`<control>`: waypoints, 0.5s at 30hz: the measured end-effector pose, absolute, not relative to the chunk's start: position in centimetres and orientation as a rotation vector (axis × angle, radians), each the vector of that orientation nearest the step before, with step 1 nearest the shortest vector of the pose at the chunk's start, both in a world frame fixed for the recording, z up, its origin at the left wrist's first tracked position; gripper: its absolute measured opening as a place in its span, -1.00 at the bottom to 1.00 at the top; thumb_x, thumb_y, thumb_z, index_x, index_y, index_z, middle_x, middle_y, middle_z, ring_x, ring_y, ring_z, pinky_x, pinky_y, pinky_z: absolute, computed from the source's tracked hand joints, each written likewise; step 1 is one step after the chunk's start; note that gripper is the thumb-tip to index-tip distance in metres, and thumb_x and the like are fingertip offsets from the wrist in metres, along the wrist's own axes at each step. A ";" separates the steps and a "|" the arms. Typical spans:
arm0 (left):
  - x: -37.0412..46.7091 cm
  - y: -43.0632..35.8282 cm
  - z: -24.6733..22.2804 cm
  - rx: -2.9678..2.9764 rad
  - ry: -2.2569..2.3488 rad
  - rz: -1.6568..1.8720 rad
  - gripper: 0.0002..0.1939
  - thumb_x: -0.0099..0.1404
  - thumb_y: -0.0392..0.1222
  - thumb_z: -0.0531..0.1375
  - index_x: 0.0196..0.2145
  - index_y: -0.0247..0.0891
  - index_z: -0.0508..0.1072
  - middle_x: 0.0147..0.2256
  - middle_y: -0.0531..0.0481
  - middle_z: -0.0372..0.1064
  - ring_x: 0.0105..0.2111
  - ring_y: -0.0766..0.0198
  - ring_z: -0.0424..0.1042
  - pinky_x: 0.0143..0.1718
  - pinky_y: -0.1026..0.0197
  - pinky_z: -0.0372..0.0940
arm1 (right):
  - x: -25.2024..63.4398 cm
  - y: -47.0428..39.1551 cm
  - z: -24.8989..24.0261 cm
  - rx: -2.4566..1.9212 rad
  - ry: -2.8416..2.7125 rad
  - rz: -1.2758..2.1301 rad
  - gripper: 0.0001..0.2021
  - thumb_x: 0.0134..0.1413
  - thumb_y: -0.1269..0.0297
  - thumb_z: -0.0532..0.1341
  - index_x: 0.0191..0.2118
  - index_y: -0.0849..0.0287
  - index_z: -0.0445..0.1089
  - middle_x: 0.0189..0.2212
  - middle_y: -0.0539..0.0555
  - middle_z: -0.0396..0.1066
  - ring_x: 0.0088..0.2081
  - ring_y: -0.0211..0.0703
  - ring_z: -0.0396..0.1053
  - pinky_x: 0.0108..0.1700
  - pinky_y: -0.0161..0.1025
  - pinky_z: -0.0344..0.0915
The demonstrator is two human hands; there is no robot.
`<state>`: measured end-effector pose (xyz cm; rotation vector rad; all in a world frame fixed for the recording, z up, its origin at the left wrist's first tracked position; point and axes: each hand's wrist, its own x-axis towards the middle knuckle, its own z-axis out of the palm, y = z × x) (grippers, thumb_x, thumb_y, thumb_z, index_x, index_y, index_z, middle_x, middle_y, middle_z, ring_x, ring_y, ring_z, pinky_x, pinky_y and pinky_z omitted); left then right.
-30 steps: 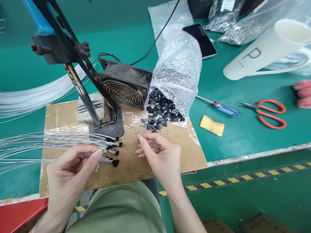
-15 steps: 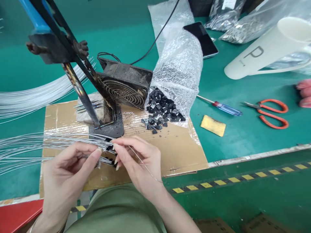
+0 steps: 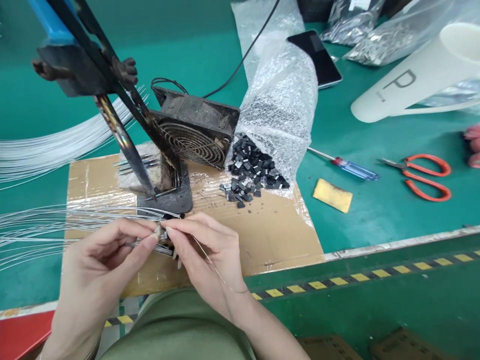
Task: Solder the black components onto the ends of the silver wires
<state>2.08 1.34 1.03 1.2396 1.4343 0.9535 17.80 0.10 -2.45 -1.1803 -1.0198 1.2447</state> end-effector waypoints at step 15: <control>2.1 1.7 1.1 1.192 1.415 0.912 -0.85 0.24 -0.39 0.36 -0.42 -0.17 0.63 -0.31 0.00 0.65 -0.33 0.29 0.62 -0.28 0.36 0.53 | 18.1 -0.8 -3.1 -1.240 -1.136 1.200 -0.74 0.44 0.23 0.21 0.04 -0.08 0.66 -0.30 0.03 0.49 -0.46 -0.26 0.37 -0.40 -0.25 0.39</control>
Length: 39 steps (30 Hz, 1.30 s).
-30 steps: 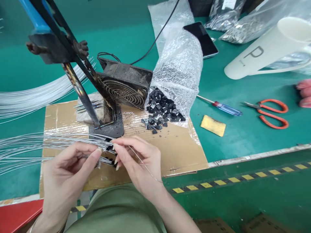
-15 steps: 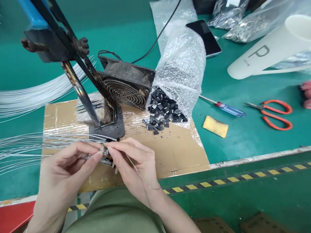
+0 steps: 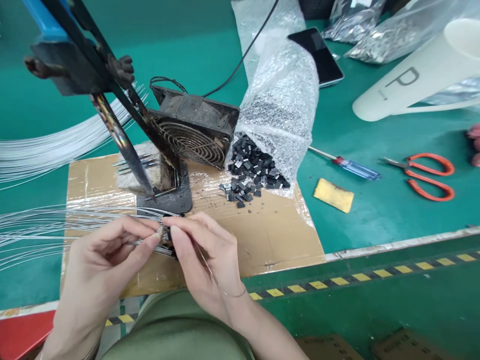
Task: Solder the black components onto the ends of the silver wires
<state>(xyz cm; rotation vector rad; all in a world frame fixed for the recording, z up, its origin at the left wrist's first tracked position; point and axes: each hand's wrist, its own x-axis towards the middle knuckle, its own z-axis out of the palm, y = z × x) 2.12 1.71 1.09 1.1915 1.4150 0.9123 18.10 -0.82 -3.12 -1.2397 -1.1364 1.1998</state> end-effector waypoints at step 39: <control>2.7 4.5 0.9 1.284 1.561 1.018 -0.86 0.23 -0.39 0.37 -0.43 -0.20 0.58 -0.34 0.10 0.61 -0.34 0.40 0.55 -0.38 0.46 0.35 | 17.6 1.2 -2.4 -1.170 -1.008 1.165 -0.78 0.28 0.52 0.28 -0.36 0.07 0.37 -0.02 0.01 0.67 0.02 -0.16 0.64 0.19 -0.20 0.49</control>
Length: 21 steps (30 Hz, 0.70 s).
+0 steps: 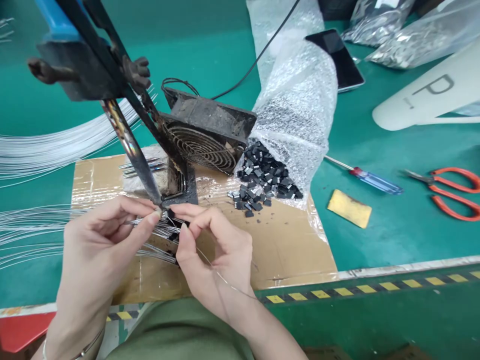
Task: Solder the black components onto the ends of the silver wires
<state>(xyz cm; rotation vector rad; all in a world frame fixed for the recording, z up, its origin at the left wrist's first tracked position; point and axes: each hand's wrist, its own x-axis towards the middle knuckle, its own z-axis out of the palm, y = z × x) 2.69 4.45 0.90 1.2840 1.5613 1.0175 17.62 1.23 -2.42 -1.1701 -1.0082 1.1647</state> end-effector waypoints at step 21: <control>2.6 5.1 1.6 1.317 1.616 1.031 -0.86 0.21 -0.39 0.38 -0.43 -0.18 0.59 -0.36 0.13 0.59 -0.43 0.45 0.49 -0.49 0.43 0.22 | 17.4 2.1 -1.6 -1.173 -0.965 1.138 -0.76 0.19 0.58 0.31 -0.38 0.07 0.42 -0.06 -0.02 0.69 -0.01 -0.20 0.65 0.12 -0.30 0.52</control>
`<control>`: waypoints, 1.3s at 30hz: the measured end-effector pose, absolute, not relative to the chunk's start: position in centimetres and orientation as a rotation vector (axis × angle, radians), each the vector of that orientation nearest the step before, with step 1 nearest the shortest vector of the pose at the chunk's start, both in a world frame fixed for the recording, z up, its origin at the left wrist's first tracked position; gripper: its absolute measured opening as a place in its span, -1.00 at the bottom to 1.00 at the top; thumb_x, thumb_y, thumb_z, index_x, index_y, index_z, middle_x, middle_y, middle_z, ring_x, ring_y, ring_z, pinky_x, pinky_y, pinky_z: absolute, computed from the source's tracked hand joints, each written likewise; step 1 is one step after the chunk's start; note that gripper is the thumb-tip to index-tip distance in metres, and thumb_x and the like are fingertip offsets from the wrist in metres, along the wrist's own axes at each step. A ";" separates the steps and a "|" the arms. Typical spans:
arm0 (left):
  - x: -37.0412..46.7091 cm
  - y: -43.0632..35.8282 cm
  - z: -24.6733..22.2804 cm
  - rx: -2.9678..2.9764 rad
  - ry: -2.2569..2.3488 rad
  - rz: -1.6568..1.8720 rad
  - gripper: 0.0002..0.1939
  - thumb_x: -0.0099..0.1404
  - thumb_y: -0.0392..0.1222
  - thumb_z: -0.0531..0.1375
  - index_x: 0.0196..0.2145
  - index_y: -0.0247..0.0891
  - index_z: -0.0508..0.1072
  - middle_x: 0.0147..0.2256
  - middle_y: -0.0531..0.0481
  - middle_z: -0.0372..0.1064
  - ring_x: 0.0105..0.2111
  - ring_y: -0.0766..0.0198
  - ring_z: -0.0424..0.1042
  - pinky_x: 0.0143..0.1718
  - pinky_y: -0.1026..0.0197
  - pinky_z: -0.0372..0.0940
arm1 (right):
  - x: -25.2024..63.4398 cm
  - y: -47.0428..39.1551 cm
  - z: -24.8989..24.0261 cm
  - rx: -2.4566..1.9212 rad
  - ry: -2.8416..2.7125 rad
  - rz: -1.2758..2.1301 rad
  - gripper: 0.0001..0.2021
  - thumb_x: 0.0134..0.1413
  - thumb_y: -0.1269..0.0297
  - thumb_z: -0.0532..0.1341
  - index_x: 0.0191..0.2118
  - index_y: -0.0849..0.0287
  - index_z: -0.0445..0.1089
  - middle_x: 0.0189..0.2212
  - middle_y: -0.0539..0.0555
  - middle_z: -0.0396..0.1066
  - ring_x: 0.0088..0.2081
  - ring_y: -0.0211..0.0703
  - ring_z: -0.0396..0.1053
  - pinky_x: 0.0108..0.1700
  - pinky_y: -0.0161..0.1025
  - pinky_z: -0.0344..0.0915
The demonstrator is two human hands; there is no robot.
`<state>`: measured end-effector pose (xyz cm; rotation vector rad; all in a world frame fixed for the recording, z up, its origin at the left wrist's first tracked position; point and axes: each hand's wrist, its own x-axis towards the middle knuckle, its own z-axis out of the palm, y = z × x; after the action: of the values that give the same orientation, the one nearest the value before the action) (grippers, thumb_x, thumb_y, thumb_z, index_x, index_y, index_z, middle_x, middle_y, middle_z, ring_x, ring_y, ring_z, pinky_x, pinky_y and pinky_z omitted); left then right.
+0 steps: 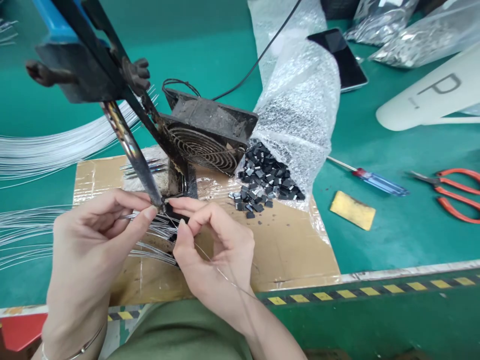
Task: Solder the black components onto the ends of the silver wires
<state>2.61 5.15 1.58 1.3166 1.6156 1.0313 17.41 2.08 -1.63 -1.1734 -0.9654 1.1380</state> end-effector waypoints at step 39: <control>2.5 5.0 1.5 1.327 1.595 1.027 -0.85 0.26 -0.38 0.38 -0.41 -0.17 0.58 -0.33 0.12 0.59 -0.37 0.41 0.52 -0.46 0.39 0.23 | 17.3 2.0 -1.5 -1.206 -1.031 1.096 -0.78 0.25 0.51 0.30 -0.37 0.06 0.38 -0.01 0.08 0.67 0.00 -0.04 0.66 0.13 -0.07 0.56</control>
<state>2.51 4.97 1.52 1.3270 1.5947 1.0272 17.34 2.01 -1.54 -1.2060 -1.0314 1.0962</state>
